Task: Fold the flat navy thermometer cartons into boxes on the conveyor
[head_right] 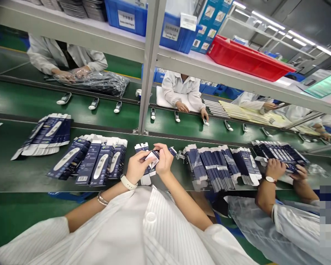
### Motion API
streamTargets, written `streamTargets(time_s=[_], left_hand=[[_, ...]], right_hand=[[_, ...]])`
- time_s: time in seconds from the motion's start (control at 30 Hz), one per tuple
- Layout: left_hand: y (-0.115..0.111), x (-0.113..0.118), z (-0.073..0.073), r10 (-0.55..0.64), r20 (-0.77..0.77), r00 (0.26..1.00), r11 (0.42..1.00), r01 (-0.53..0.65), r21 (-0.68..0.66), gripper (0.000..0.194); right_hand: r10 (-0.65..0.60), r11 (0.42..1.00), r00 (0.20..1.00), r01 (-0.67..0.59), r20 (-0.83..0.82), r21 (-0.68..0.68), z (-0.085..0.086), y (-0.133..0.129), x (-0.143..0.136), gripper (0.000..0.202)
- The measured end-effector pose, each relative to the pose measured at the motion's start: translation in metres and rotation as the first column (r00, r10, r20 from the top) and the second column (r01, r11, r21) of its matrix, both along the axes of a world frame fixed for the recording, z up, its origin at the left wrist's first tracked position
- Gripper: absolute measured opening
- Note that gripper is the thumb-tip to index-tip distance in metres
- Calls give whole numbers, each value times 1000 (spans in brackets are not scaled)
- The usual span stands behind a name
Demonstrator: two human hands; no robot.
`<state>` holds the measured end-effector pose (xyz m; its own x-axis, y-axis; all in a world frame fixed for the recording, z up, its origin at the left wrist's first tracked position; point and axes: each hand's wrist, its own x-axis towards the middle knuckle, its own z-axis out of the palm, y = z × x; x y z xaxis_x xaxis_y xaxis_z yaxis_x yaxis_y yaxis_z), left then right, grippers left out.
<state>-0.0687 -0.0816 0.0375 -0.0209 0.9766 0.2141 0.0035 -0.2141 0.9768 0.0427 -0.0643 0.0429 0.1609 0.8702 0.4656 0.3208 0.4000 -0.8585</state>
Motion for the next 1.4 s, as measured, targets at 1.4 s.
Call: streamTargets(time_s=[1.4], left_hand=[[-71,-312,-57,570,-133,811,625,-533,-571,44]], right_hand=[[461,220,804,-514,-376,-829,-42,-7,-140,45]])
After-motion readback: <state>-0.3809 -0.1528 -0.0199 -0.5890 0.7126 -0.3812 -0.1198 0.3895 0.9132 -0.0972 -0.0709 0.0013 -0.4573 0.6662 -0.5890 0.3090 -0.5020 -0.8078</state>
